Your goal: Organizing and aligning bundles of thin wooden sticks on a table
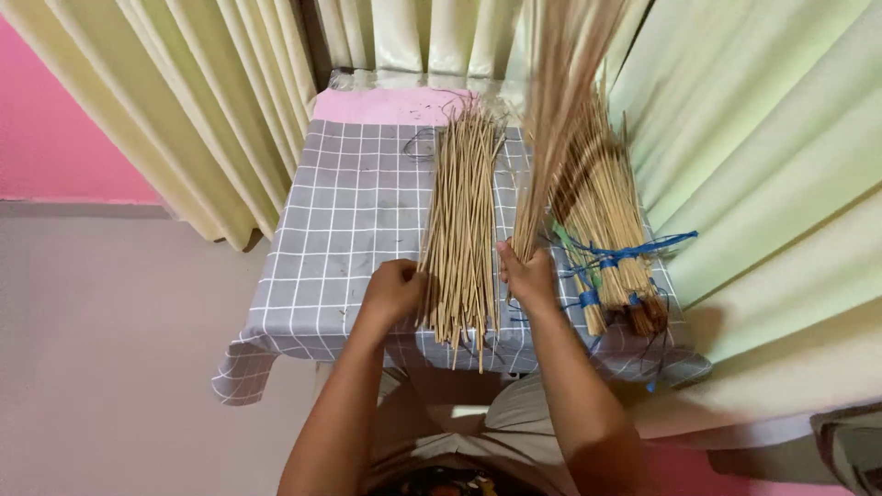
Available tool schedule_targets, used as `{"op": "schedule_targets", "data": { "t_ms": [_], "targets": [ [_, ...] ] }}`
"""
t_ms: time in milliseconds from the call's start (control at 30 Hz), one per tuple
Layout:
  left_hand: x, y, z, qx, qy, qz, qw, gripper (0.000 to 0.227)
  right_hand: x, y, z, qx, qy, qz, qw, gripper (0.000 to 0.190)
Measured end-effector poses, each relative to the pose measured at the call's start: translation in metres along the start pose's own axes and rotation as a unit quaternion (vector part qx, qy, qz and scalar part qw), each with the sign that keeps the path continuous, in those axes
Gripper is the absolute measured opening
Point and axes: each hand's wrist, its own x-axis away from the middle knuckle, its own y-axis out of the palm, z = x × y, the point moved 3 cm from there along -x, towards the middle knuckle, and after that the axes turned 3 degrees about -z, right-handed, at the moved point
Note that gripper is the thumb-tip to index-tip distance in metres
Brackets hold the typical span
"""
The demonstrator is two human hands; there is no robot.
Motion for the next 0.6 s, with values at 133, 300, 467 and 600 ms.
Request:
{"op": "schedule_targets", "data": {
  "t_ms": [133,300,467,600],
  "targets": [
    [0.021,-0.009,0.002,-0.016,-0.01,-0.006,1.0,0.044,0.003,0.0,-0.012,-0.026,-0.003,0.014,1.0,0.013],
    [0.069,-0.031,0.022,-0.065,-0.026,0.036,0.997,0.042,0.009,0.001,-0.022,-0.064,0.001,0.025,0.998,0.011],
    [0.081,-0.053,0.02,-0.111,-0.028,0.103,0.988,0.04,-0.008,-0.001,0.011,-0.073,-0.012,0.015,0.997,0.015],
    [0.08,-0.064,0.031,-0.105,-0.019,0.134,0.985,0.042,0.008,0.001,-0.019,-0.07,-0.015,0.025,0.997,0.018]
  ]
}}
